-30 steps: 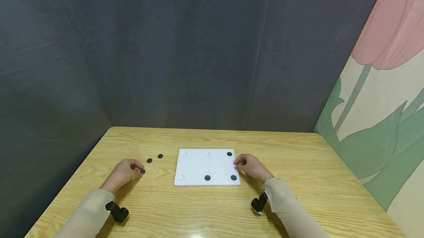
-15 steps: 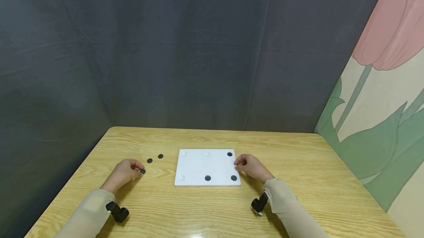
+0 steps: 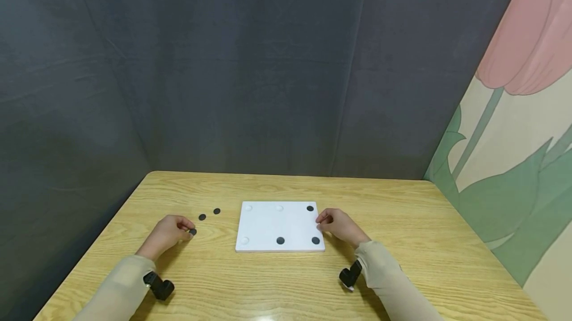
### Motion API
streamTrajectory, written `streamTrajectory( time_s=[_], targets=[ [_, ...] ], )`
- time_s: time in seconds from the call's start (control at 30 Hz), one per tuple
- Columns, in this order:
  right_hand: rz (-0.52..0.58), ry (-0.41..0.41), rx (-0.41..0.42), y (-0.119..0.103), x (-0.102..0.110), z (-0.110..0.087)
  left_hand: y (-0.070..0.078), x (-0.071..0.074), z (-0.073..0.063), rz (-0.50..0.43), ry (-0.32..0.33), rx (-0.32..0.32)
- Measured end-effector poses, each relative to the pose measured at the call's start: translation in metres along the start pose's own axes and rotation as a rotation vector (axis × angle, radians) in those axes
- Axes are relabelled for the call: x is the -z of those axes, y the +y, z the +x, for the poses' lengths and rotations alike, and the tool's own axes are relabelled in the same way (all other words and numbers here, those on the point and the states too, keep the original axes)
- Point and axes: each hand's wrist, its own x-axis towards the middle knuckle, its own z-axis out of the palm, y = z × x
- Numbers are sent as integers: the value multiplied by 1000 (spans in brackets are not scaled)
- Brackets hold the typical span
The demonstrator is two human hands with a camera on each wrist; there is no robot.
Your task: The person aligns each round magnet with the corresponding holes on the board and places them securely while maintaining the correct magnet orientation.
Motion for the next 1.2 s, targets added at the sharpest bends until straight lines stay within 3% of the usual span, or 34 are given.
streamTrajectory(
  time_s=[1.2],
  targets=[
    [-4, -4, 8, -3, 1, -1, 4, 0, -1, 23, 2, 12]
  ],
)
